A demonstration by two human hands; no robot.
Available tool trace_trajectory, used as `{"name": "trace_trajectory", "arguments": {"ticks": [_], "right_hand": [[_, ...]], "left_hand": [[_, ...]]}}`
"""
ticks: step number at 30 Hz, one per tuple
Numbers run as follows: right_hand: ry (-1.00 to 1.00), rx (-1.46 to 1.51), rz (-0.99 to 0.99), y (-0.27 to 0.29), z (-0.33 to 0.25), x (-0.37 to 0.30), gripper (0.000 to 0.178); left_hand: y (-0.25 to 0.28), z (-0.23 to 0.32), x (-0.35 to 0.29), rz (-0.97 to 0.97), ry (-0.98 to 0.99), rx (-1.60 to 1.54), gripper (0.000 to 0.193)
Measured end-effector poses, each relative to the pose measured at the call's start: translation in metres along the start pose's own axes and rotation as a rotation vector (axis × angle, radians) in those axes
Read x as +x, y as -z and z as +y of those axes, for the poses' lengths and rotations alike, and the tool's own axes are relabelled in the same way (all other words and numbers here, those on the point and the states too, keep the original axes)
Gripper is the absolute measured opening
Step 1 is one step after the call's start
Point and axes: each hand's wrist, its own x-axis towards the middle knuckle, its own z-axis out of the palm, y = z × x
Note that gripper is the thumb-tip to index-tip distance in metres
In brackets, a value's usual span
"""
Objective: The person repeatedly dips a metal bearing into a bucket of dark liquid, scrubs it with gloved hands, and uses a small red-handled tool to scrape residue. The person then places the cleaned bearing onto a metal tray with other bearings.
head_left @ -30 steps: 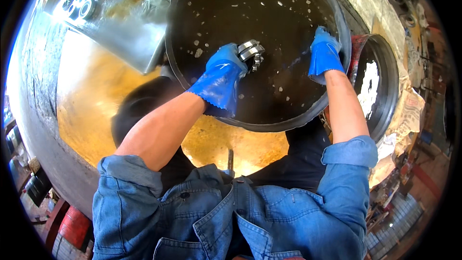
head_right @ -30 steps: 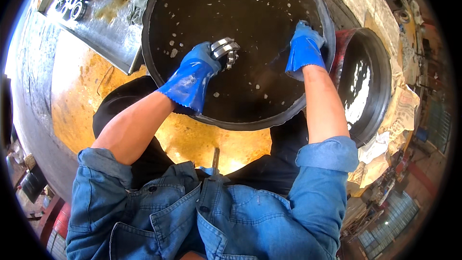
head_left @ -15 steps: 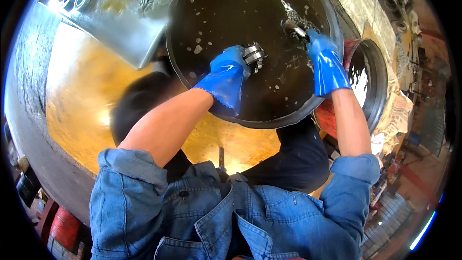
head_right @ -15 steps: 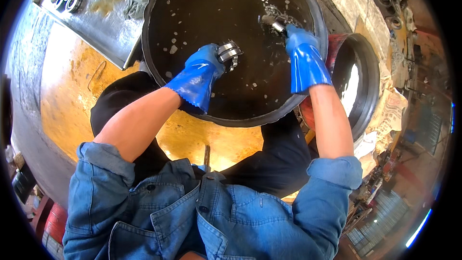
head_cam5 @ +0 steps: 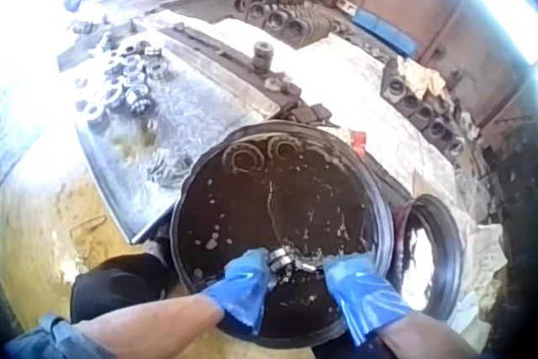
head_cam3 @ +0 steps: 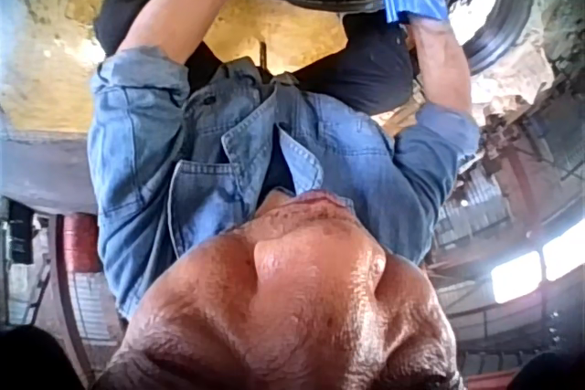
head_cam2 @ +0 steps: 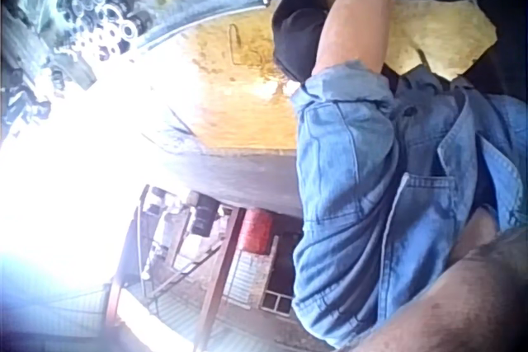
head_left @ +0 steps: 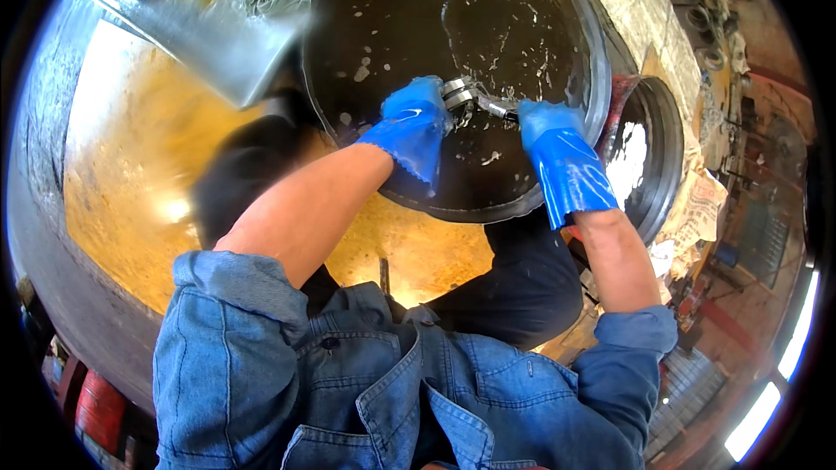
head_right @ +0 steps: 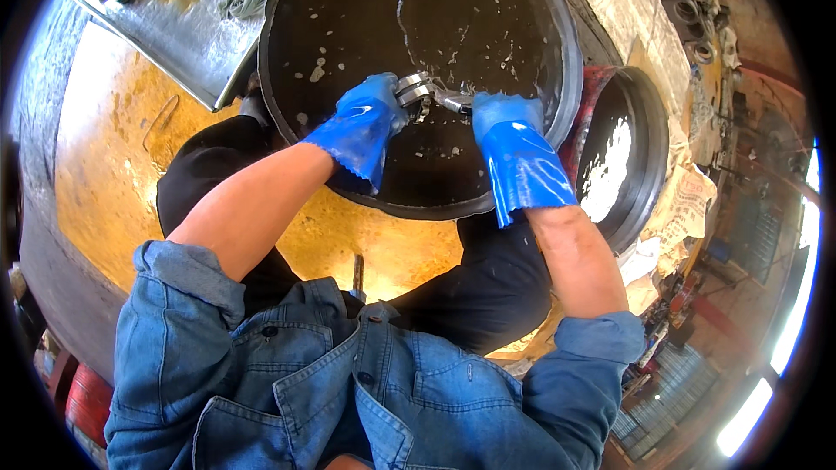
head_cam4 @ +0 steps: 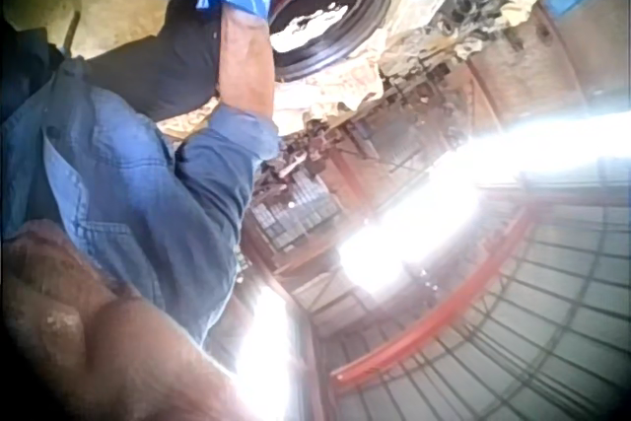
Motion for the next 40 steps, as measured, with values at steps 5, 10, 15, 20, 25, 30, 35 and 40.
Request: {"name": "trace_trajectory", "arguments": {"ticks": [5,10,15,20,25,30,35,40], "right_hand": [[0.022,0.003,0.115,0.002,-0.027,-0.013,0.017],[0.071,0.048,0.182,0.021,-0.037,-0.025,0.012],[0.069,0.042,0.246,0.016,-0.041,-0.029,0.013],[0.018,-0.022,0.149,-0.008,-0.011,-0.017,0.019],[-0.040,-0.042,0.001,-0.004,-0.014,-0.018,0.020],[0.014,-0.013,0.130,0.002,-0.032,-0.023,0.018],[-0.056,-0.037,-0.025,-0.010,-0.012,-0.011,0.022],[-0.049,0.064,-0.129,0.028,-0.044,-0.024,0.026]], "left_hand": [[0.002,0.000,-0.005,-0.001,-0.006,-0.004,0.038],[0.004,-0.002,0.000,-0.022,-0.009,-0.027,0.038],[-0.001,-0.006,0.000,0.011,-0.052,-0.032,0.036],[-0.003,-0.005,0.000,-0.008,-0.038,-0.053,0.035],[-0.003,-0.008,0.003,0.000,-0.050,-0.030,0.034],[0.003,-0.011,-0.004,0.022,-0.079,-0.038,0.037],[0.008,-0.004,-0.005,-0.063,-0.063,-0.023,0.040],[0.002,-0.007,-0.003,-0.014,-0.088,0.036,0.039]]}}
